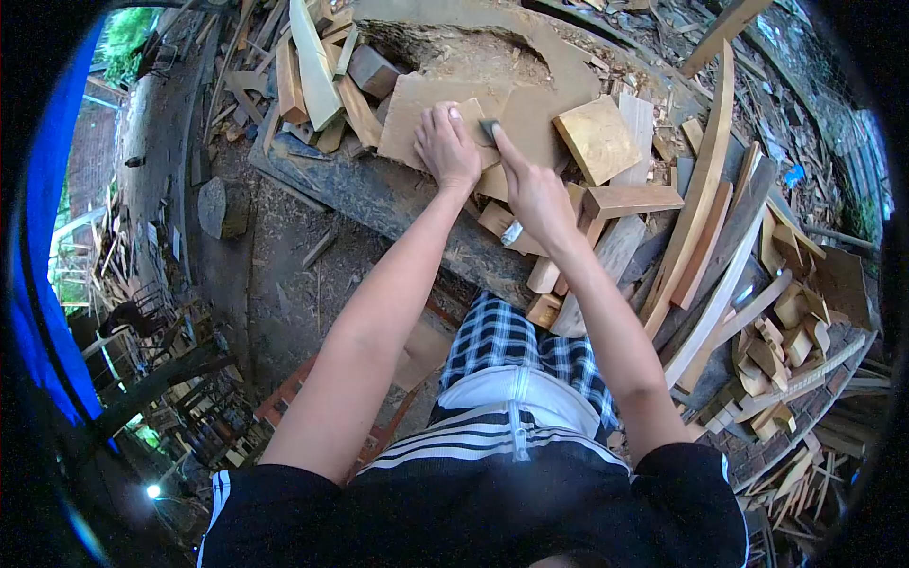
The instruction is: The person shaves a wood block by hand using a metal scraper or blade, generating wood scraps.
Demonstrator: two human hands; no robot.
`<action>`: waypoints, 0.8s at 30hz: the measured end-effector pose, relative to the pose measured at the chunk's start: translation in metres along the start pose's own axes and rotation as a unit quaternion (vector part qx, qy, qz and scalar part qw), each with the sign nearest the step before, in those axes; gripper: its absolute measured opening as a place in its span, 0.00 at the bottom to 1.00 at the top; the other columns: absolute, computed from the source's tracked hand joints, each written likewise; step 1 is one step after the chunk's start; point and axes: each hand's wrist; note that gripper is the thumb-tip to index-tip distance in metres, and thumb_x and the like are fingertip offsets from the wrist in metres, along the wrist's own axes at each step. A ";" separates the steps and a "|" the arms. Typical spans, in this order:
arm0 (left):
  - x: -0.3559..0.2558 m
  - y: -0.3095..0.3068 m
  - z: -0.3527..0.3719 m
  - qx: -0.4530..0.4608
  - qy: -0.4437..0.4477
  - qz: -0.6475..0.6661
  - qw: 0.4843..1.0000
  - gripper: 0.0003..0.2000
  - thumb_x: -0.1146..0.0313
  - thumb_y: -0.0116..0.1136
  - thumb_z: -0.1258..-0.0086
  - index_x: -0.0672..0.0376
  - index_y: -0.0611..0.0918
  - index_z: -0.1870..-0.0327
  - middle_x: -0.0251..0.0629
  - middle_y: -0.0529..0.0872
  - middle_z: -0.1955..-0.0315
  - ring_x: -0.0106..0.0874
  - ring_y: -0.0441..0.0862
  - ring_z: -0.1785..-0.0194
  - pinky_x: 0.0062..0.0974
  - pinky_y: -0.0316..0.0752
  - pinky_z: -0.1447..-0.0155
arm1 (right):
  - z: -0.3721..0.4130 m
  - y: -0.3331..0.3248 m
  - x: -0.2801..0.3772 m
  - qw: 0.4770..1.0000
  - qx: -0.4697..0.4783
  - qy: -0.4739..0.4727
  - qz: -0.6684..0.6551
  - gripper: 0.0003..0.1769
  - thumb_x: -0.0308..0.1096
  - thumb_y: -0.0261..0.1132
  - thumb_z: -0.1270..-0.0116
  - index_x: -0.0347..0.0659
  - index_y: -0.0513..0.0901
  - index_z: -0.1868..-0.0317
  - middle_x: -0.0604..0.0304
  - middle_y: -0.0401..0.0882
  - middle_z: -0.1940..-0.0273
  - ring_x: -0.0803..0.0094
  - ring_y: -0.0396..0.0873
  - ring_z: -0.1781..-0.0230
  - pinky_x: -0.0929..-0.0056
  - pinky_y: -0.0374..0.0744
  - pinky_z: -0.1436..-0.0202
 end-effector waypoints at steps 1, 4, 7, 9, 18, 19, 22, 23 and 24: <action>0.000 -0.001 -0.001 -0.013 0.001 -0.001 1.000 0.14 0.56 0.38 0.20 0.53 0.74 0.48 0.42 0.76 0.47 0.48 0.72 0.42 0.50 0.63 0.39 | 0.012 0.003 -0.006 1.000 0.005 0.008 -0.030 0.27 0.36 0.52 0.24 0.55 0.67 0.26 0.29 0.80 0.57 0.39 0.81 0.55 0.48 0.77 0.50; -0.007 0.003 0.008 0.008 -0.012 0.019 1.000 0.15 0.55 0.38 0.19 0.53 0.74 0.46 0.43 0.75 0.45 0.48 0.71 0.40 0.51 0.62 0.38 | 0.046 -0.002 -0.028 0.999 -0.007 0.009 -0.045 0.27 0.35 0.52 0.24 0.57 0.67 0.26 0.30 0.80 0.56 0.38 0.80 0.53 0.46 0.76 0.50; 0.002 -0.011 0.005 -0.004 0.044 -0.014 0.999 0.23 0.49 0.43 0.22 0.53 0.69 0.35 0.46 0.69 0.38 0.49 0.66 0.35 0.54 0.59 0.35 | 0.052 0.001 -0.037 0.999 -0.027 -0.002 -0.046 0.26 0.35 0.51 0.23 0.57 0.66 0.26 0.31 0.81 0.56 0.37 0.79 0.52 0.47 0.76 0.50; -0.003 -0.018 0.017 -0.032 0.103 -0.034 0.994 0.31 0.43 0.48 0.25 0.54 0.65 0.29 0.48 0.66 0.34 0.50 0.63 0.32 0.56 0.57 0.32 | 0.056 -0.005 -0.042 0.996 -0.043 0.041 -0.061 0.27 0.35 0.51 0.23 0.58 0.65 0.26 0.31 0.81 0.57 0.37 0.79 0.53 0.47 0.76 0.51; -0.015 -0.054 -0.007 0.234 0.146 -0.100 0.956 0.61 0.51 0.81 0.59 0.65 0.54 0.25 0.54 0.61 0.32 0.52 0.61 0.27 0.47 0.60 0.25 | 0.062 -0.001 -0.042 0.994 -0.014 0.057 -0.090 0.27 0.35 0.50 0.23 0.59 0.64 0.25 0.34 0.82 0.54 0.38 0.80 0.52 0.48 0.77 0.51; -0.013 -0.059 -0.009 0.235 0.151 -0.101 0.955 0.61 0.51 0.81 0.59 0.65 0.54 0.25 0.54 0.61 0.32 0.52 0.61 0.27 0.47 0.60 0.25 | 0.062 0.004 -0.046 0.993 -0.027 0.043 -0.103 0.27 0.35 0.50 0.23 0.57 0.63 0.25 0.36 0.82 0.53 0.39 0.81 0.52 0.49 0.77 0.51; -0.006 -0.072 -0.007 0.268 0.203 -0.028 0.941 0.62 0.52 0.81 0.62 0.67 0.54 0.25 0.54 0.62 0.34 0.54 0.63 0.30 0.43 0.64 0.27 | 0.049 0.020 -0.059 0.983 -0.038 0.013 -0.182 0.26 0.37 0.51 0.23 0.54 0.67 0.27 0.35 0.80 0.47 0.42 0.78 0.44 0.52 0.75 0.41; -0.005 -0.071 -0.007 0.271 0.208 -0.030 0.939 0.62 0.52 0.81 0.62 0.67 0.54 0.25 0.54 0.62 0.34 0.54 0.63 0.30 0.43 0.64 0.27 | 0.044 0.023 -0.062 0.982 -0.042 0.015 -0.185 0.26 0.37 0.51 0.23 0.54 0.67 0.27 0.35 0.80 0.47 0.42 0.78 0.44 0.52 0.75 0.41; -0.006 -0.072 -0.006 0.289 0.232 -0.060 0.927 0.61 0.52 0.81 0.62 0.67 0.55 0.26 0.54 0.62 0.34 0.54 0.64 0.30 0.43 0.64 0.27 | 0.038 0.024 -0.059 0.967 -0.023 0.027 -0.252 0.26 0.37 0.51 0.23 0.49 0.66 0.27 0.37 0.76 0.41 0.46 0.74 0.38 0.56 0.72 0.36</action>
Point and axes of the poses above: each hand's wrist, its own z-axis away from the middle knuckle, its own y-axis out of the palm, x = y × z
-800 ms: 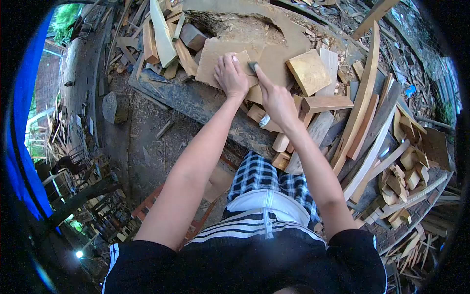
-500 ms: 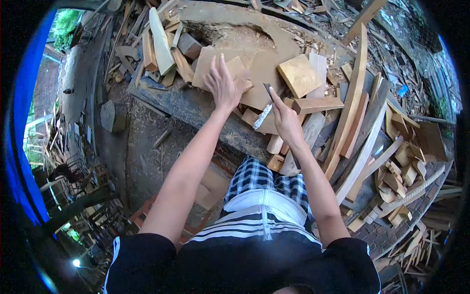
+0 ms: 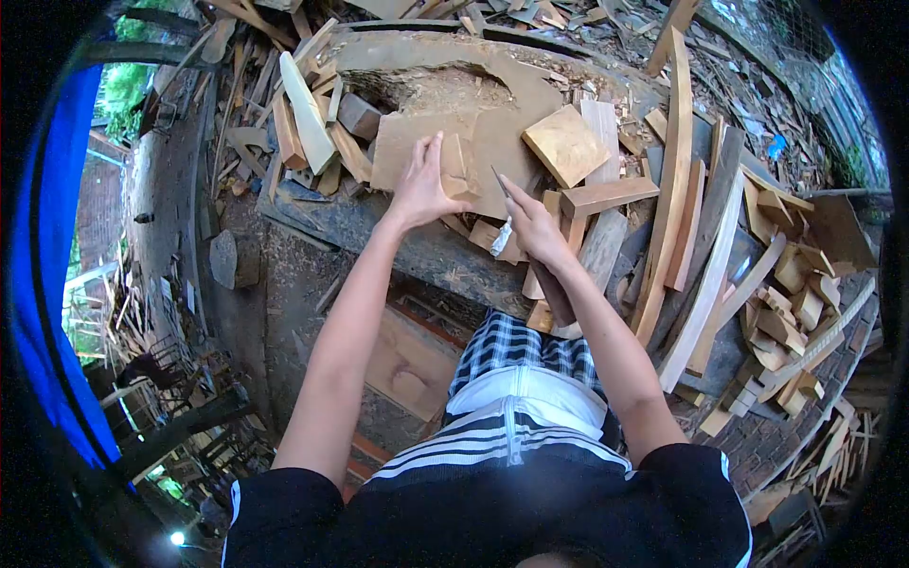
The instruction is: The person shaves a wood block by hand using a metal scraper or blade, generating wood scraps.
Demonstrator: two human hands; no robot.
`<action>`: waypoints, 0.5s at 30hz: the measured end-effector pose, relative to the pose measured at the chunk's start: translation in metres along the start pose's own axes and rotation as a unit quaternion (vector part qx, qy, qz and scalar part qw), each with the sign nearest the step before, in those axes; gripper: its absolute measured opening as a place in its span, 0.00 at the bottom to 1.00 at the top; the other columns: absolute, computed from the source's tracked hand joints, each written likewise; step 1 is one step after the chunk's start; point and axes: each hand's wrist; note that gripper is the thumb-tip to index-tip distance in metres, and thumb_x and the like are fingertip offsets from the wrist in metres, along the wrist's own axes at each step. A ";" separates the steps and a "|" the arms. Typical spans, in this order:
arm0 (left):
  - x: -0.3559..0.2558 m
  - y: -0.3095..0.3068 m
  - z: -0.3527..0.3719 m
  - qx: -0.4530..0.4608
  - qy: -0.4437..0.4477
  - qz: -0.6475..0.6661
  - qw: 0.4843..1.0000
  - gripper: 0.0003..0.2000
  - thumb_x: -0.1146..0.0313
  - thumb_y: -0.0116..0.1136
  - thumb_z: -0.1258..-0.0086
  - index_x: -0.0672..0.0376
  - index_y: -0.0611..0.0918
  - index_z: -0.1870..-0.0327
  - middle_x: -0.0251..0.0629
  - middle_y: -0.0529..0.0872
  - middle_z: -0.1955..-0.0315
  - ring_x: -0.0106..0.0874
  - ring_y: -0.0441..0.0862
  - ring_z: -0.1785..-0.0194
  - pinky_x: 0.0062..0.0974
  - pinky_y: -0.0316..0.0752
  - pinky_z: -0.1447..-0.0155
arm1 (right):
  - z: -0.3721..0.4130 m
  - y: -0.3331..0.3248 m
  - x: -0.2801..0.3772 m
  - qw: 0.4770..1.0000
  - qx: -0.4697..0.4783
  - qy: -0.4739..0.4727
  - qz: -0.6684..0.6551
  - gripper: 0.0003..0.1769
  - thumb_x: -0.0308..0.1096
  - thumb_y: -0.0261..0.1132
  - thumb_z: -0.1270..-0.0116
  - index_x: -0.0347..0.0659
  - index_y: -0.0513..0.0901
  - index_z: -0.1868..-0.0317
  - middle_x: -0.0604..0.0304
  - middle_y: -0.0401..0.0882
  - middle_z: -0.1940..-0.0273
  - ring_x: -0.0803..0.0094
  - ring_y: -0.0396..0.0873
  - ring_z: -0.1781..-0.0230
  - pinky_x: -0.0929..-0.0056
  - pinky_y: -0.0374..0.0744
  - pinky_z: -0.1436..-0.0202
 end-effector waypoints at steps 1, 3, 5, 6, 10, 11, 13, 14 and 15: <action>-0.001 0.000 0.001 0.026 0.017 -0.032 0.999 0.61 0.52 0.81 0.62 0.68 0.56 0.27 0.55 0.62 0.34 0.54 0.64 0.31 0.44 0.64 0.28 | -0.002 0.004 0.002 0.997 0.018 0.018 -0.067 0.26 0.37 0.50 0.23 0.44 0.66 0.27 0.39 0.72 0.35 0.49 0.71 0.32 0.60 0.69 0.31; -0.005 0.003 -0.001 0.022 0.025 -0.046 0.998 0.60 0.53 0.80 0.62 0.68 0.57 0.27 0.54 0.62 0.34 0.54 0.64 0.31 0.44 0.64 0.28 | -0.003 0.008 0.015 0.995 0.026 0.033 -0.093 0.26 0.37 0.50 0.23 0.40 0.65 0.27 0.42 0.69 0.31 0.53 0.68 0.29 0.63 0.66 0.29; -0.009 0.009 -0.002 0.019 0.033 -0.058 0.998 0.59 0.53 0.80 0.62 0.68 0.57 0.28 0.54 0.63 0.35 0.54 0.65 0.32 0.45 0.64 0.28 | -0.001 0.012 0.018 0.991 0.034 0.049 -0.117 0.27 0.36 0.49 0.23 0.36 0.65 0.27 0.44 0.66 0.28 0.56 0.65 0.26 0.66 0.63 0.26; -0.012 0.009 -0.001 0.022 0.018 -0.074 0.997 0.58 0.54 0.79 0.62 0.67 0.57 0.28 0.53 0.63 0.35 0.54 0.64 0.33 0.45 0.64 0.28 | 0.002 0.017 0.012 0.994 0.018 0.039 -0.105 0.27 0.36 0.49 0.23 0.39 0.65 0.27 0.44 0.68 0.30 0.57 0.67 0.28 0.65 0.64 0.27; -0.012 0.023 0.005 -0.040 0.028 -0.099 0.994 0.54 0.58 0.76 0.61 0.65 0.57 0.29 0.54 0.64 0.38 0.55 0.65 0.36 0.47 0.64 0.30 | 0.012 0.001 0.054 0.972 0.070 0.177 -0.134 0.26 0.37 0.49 0.23 0.48 0.65 0.26 0.42 0.74 0.35 0.52 0.75 0.35 0.62 0.70 0.31; -0.009 0.028 0.006 -0.034 0.027 -0.097 0.994 0.54 0.58 0.76 0.61 0.65 0.57 0.29 0.54 0.64 0.38 0.55 0.65 0.36 0.47 0.64 0.30 | 0.011 0.000 0.052 0.963 0.089 0.220 -0.129 0.26 0.37 0.49 0.23 0.50 0.65 0.26 0.41 0.75 0.36 0.50 0.76 0.37 0.61 0.72 0.33; -0.007 0.032 0.006 -0.062 0.040 -0.092 0.993 0.54 0.59 0.76 0.60 0.64 0.57 0.30 0.55 0.63 0.39 0.56 0.63 0.36 0.48 0.63 0.30 | 0.007 0.019 0.005 0.996 0.029 0.077 -0.044 0.27 0.38 0.48 0.23 0.49 0.64 0.25 0.40 0.74 0.36 0.46 0.76 0.37 0.59 0.72 0.33; -0.007 0.034 0.008 -0.056 0.038 -0.090 0.994 0.54 0.59 0.76 0.60 0.64 0.57 0.30 0.55 0.63 0.39 0.56 0.63 0.36 0.48 0.63 0.30 | 0.010 0.024 -0.003 1.000 -0.007 0.016 0.000 0.26 0.37 0.48 0.22 0.49 0.65 0.25 0.42 0.78 0.40 0.51 0.80 0.43 0.61 0.76 0.38; -0.006 0.034 0.008 -0.052 0.036 -0.083 0.994 0.54 0.59 0.76 0.60 0.64 0.56 0.29 0.56 0.63 0.39 0.56 0.63 0.36 0.48 0.62 0.30 | 0.010 0.027 -0.002 0.997 -0.043 -0.050 0.044 0.26 0.36 0.48 0.22 0.48 0.65 0.25 0.43 0.82 0.44 0.56 0.84 0.48 0.64 0.80 0.44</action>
Point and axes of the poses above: each hand's wrist, its own z-axis away from the middle knuckle, its own y-axis out of the palm, x = y × z
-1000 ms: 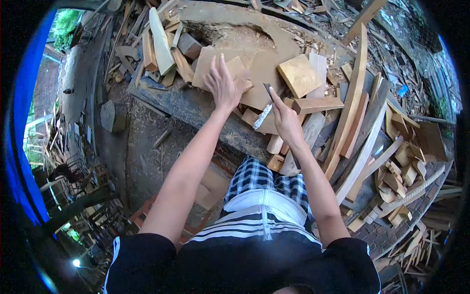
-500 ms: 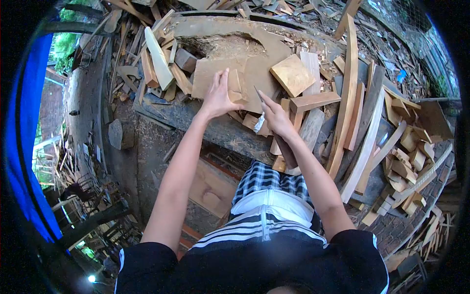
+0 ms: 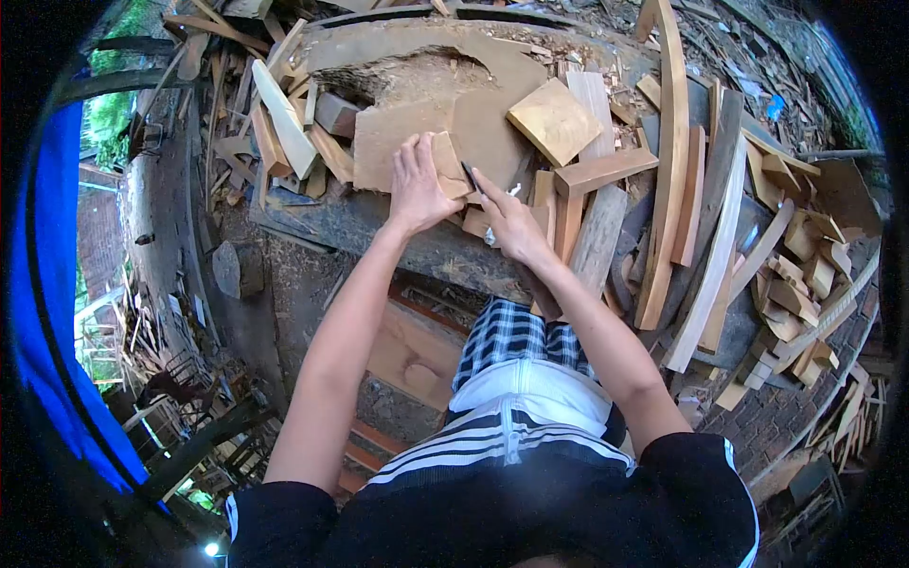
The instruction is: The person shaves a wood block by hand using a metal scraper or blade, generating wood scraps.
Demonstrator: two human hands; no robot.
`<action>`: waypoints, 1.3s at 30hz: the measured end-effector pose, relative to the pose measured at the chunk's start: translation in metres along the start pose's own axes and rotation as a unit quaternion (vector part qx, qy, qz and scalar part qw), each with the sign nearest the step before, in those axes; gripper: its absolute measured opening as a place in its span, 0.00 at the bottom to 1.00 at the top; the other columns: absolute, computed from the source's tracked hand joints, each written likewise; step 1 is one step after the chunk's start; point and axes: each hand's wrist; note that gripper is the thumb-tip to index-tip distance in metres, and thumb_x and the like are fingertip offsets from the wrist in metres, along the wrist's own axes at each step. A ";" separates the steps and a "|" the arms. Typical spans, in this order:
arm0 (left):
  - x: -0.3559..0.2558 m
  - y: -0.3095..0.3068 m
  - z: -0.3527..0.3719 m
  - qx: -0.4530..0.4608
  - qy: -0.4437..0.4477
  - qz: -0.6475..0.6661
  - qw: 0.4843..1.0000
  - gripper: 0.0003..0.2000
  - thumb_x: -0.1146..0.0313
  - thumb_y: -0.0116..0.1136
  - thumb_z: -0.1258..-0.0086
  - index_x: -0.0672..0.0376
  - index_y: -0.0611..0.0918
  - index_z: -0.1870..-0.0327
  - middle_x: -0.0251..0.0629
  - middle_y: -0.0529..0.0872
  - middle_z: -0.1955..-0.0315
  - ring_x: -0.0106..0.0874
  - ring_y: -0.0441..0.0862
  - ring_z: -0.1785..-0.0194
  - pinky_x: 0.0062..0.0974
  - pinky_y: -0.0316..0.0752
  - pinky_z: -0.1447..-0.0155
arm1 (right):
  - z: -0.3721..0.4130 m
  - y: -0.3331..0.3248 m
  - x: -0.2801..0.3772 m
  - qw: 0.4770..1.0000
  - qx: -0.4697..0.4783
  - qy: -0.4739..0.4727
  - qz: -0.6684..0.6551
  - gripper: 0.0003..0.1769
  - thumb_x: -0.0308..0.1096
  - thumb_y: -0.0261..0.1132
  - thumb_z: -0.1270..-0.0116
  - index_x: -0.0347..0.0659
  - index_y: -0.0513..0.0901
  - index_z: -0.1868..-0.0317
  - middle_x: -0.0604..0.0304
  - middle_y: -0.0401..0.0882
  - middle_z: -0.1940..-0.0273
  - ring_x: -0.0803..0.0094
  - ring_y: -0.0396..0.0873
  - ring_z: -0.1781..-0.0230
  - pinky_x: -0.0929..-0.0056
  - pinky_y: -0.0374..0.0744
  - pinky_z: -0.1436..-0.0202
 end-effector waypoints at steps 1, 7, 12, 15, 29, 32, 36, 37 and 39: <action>0.002 -0.001 -0.003 0.001 0.001 0.005 1.000 0.54 0.59 0.76 0.60 0.64 0.56 0.29 0.56 0.63 0.39 0.56 0.63 0.37 0.48 0.61 0.30 | 0.006 -0.007 0.021 0.989 0.043 0.105 -0.099 0.26 0.36 0.48 0.22 0.47 0.64 0.25 0.43 0.69 0.30 0.52 0.68 0.29 0.64 0.64 0.27; 0.001 0.008 -0.005 -0.037 -0.033 0.025 0.998 0.56 0.59 0.77 0.61 0.64 0.55 0.28 0.56 0.63 0.39 0.55 0.63 0.36 0.50 0.60 0.31 | -0.002 -0.006 0.019 0.990 0.043 0.104 -0.088 0.27 0.35 0.48 0.23 0.46 0.64 0.25 0.42 0.69 0.31 0.51 0.68 0.29 0.65 0.64 0.27; 0.003 0.011 -0.006 -0.040 -0.024 0.016 0.999 0.58 0.57 0.80 0.62 0.65 0.55 0.29 0.54 0.62 0.39 0.53 0.60 0.34 0.50 0.57 0.30 | -0.005 -0.001 0.015 0.995 0.026 0.066 -0.070 0.27 0.36 0.48 0.23 0.45 0.64 0.26 0.41 0.71 0.33 0.48 0.70 0.31 0.62 0.67 0.29; 0.002 0.012 -0.004 -0.043 -0.028 0.023 0.998 0.56 0.58 0.79 0.61 0.64 0.55 0.29 0.54 0.63 0.39 0.53 0.61 0.35 0.50 0.59 0.31 | -0.031 -0.004 0.015 0.994 0.046 0.090 -0.042 0.26 0.36 0.47 0.23 0.40 0.64 0.27 0.40 0.71 0.33 0.47 0.69 0.31 0.63 0.67 0.29; 0.016 -0.049 -0.031 0.190 -0.124 0.217 0.950 0.56 0.47 0.77 0.51 0.65 0.58 0.25 0.52 0.60 0.30 0.42 0.56 0.24 0.36 0.58 0.24 | -0.014 -0.020 0.023 0.993 0.025 0.059 -0.100 0.26 0.36 0.47 0.22 0.43 0.64 0.25 0.47 0.71 0.32 0.57 0.83 0.59 0.63 0.81 0.51; 0.044 -0.055 -0.049 0.222 -0.175 0.398 0.873 0.46 0.46 0.71 0.43 0.65 0.66 0.28 0.51 0.66 0.33 0.42 0.64 0.28 0.36 0.61 0.25 | -0.015 -0.018 0.042 0.966 0.062 0.153 -0.197 0.27 0.36 0.46 0.21 0.48 0.60 0.23 0.60 0.67 0.53 0.71 0.75 0.77 0.69 0.80 0.71; 0.033 -0.076 -0.058 0.164 -0.029 0.203 0.965 0.40 0.44 0.67 0.41 0.67 0.73 0.34 0.55 0.76 0.38 0.43 0.76 0.36 0.33 0.68 0.31 | -0.024 -0.007 0.053 0.944 0.067 0.172 -0.274 0.29 0.37 0.45 0.19 0.55 0.55 0.21 0.69 0.61 0.75 0.79 0.66 0.85 0.74 0.74 0.85; 0.034 -0.065 -0.059 0.080 0.043 0.121 0.988 0.37 0.47 0.71 0.45 0.69 0.78 0.41 0.57 0.83 0.46 0.44 0.81 0.42 0.34 0.75 0.38 | -0.026 -0.008 0.054 0.943 0.064 0.173 -0.278 0.29 0.37 0.45 0.19 0.55 0.55 0.21 0.69 0.61 0.75 0.79 0.66 0.85 0.74 0.74 0.85; 0.032 -0.055 -0.057 0.110 -0.033 0.110 0.987 0.34 0.50 0.72 0.47 0.70 0.79 0.45 0.56 0.85 0.52 0.44 0.84 0.47 0.35 0.77 0.42 | -0.029 -0.008 0.056 0.944 0.073 0.178 -0.267 0.29 0.36 0.45 0.19 0.56 0.55 0.21 0.67 0.62 0.74 0.79 0.67 0.85 0.74 0.77 0.83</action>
Point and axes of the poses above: each hand's wrist, its own z-axis away from the middle knuckle, its own y-axis out of the palm, x = y × z
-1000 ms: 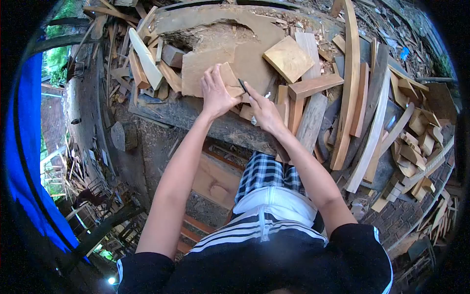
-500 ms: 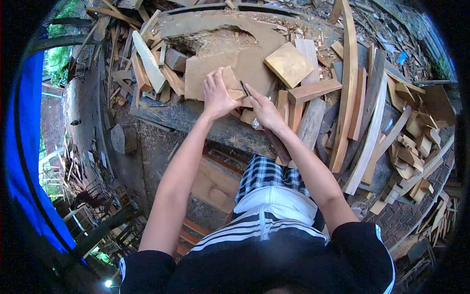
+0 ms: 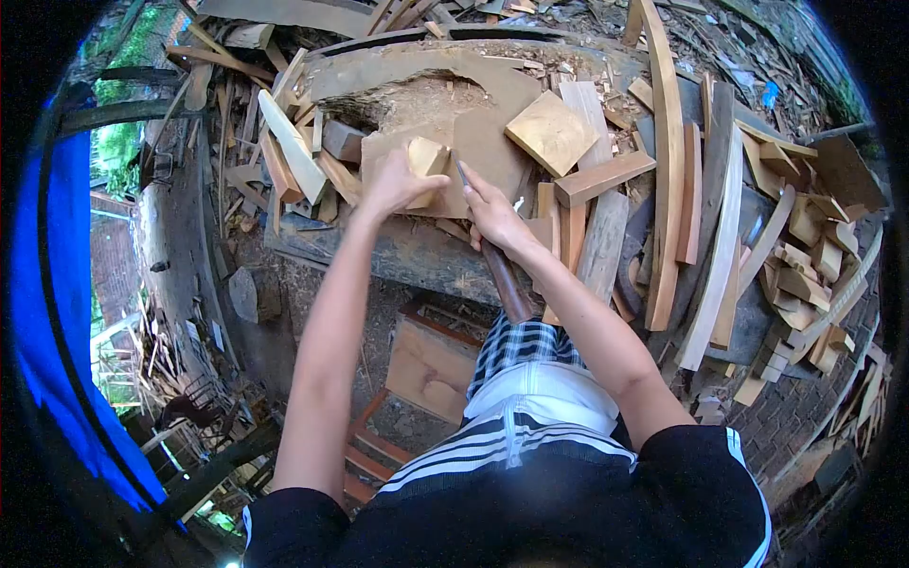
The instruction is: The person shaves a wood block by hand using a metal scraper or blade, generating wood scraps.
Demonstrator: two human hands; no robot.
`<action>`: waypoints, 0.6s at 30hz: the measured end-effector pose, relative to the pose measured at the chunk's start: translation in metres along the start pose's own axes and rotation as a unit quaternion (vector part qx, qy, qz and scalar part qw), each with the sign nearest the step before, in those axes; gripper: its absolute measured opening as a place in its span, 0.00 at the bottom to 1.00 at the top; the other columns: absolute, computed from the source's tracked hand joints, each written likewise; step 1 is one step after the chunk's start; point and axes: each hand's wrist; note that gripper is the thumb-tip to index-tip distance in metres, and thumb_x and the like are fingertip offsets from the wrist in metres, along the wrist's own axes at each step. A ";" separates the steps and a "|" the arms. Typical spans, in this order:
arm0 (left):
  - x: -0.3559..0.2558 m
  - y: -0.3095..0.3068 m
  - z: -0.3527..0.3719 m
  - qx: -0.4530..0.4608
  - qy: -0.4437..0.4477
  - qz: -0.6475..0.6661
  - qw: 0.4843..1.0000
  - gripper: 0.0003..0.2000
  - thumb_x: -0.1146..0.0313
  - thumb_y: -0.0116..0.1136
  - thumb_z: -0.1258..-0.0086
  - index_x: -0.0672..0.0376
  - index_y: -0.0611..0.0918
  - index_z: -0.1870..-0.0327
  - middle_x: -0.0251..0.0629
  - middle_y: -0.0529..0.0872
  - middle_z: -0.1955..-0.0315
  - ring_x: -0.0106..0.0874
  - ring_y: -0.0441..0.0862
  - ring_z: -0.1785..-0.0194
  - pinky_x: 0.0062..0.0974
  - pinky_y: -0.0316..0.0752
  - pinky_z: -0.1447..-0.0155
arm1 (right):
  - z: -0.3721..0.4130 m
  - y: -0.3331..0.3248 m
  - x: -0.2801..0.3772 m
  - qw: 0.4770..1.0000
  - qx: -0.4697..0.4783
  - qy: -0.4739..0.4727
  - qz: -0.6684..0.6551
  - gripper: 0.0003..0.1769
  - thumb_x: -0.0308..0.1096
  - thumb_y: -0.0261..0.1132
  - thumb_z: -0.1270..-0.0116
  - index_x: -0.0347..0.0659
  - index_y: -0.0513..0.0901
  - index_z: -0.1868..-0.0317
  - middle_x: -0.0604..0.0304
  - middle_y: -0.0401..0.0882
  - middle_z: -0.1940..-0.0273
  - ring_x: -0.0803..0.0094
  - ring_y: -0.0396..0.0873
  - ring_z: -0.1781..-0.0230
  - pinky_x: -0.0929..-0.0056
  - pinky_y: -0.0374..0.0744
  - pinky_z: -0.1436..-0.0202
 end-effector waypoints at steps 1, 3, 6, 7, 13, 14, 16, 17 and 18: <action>-0.002 0.003 0.000 0.016 -0.079 -0.003 0.997 0.32 0.54 0.73 0.49 0.71 0.81 0.48 0.55 0.88 0.57 0.45 0.86 0.51 0.36 0.79 0.46 | -0.001 0.001 0.001 1.000 0.001 -0.001 -0.002 0.29 0.36 0.45 0.19 0.56 0.55 0.21 0.67 0.62 0.74 0.79 0.67 0.85 0.74 0.77 0.83; -0.010 0.006 0.007 -0.043 -0.034 0.063 0.997 0.27 0.60 0.72 0.51 0.71 0.81 0.52 0.54 0.88 0.62 0.45 0.87 0.55 0.37 0.81 0.50 | 0.000 -0.002 0.000 0.998 -0.016 0.016 -0.051 0.29 0.36 0.45 0.19 0.56 0.53 0.21 0.66 0.62 0.73 0.78 0.68 0.84 0.72 0.80 0.82; -0.022 0.002 0.007 0.004 -0.041 0.076 0.996 0.25 0.64 0.71 0.51 0.68 0.82 0.52 0.54 0.88 0.61 0.45 0.87 0.54 0.37 0.81 0.50 | -0.007 -0.011 -0.001 0.988 0.001 0.065 -0.141 0.30 0.36 0.45 0.19 0.56 0.52 0.20 0.65 0.63 0.71 0.78 0.69 0.83 0.70 0.82 0.81; -0.021 0.002 0.006 0.003 -0.054 0.073 0.996 0.24 0.65 0.71 0.51 0.67 0.82 0.51 0.54 0.88 0.61 0.45 0.87 0.54 0.37 0.81 0.50 | -0.006 -0.010 -0.002 0.988 0.001 0.067 -0.142 0.30 0.36 0.45 0.19 0.56 0.52 0.20 0.65 0.63 0.71 0.78 0.69 0.83 0.70 0.82 0.81; -0.020 0.012 0.003 -0.005 -0.073 0.016 0.997 0.26 0.66 0.71 0.51 0.64 0.81 0.48 0.54 0.88 0.60 0.48 0.86 0.54 0.40 0.81 0.50 | 0.007 -0.002 0.022 0.981 0.013 0.067 -0.184 0.31 0.36 0.47 0.20 0.52 0.50 0.20 0.66 0.64 0.71 0.78 0.69 0.82 0.72 0.82 0.82; -0.018 0.014 0.003 -0.006 -0.075 0.029 0.997 0.26 0.66 0.71 0.52 0.64 0.80 0.48 0.55 0.87 0.60 0.49 0.86 0.54 0.41 0.81 0.50 | -0.001 -0.004 0.019 0.981 0.002 0.074 -0.180 0.31 0.36 0.47 0.20 0.50 0.50 0.20 0.66 0.64 0.72 0.78 0.69 0.82 0.72 0.82 0.82; -0.038 0.010 0.006 -0.009 -0.093 -0.014 0.996 0.26 0.66 0.71 0.52 0.63 0.81 0.48 0.55 0.87 0.60 0.49 0.86 0.53 0.41 0.81 0.50 | -0.010 -0.007 0.023 0.985 -0.003 0.068 -0.157 0.32 0.35 0.48 0.20 0.46 0.50 0.21 0.66 0.64 0.73 0.79 0.69 0.82 0.73 0.80 0.83; -0.047 0.008 0.006 -0.013 -0.109 -0.056 0.992 0.26 0.66 0.71 0.52 0.63 0.81 0.48 0.55 0.87 0.60 0.49 0.86 0.53 0.41 0.81 0.50 | -0.008 -0.006 0.024 0.985 -0.003 0.066 -0.157 0.32 0.35 0.48 0.20 0.46 0.50 0.21 0.66 0.64 0.73 0.79 0.69 0.82 0.73 0.80 0.83; -0.041 0.011 0.006 -0.013 -0.109 -0.055 0.992 0.26 0.66 0.71 0.52 0.63 0.81 0.48 0.55 0.87 0.60 0.49 0.86 0.53 0.41 0.81 0.50 | -0.001 -0.005 0.026 0.985 -0.001 0.059 -0.161 0.31 0.35 0.47 0.20 0.46 0.50 0.21 0.67 0.64 0.74 0.79 0.69 0.83 0.73 0.80 0.83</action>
Point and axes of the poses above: each hand's wrist, its own z-axis away from the middle knuckle, its own y-axis out of the palm, x = y × z
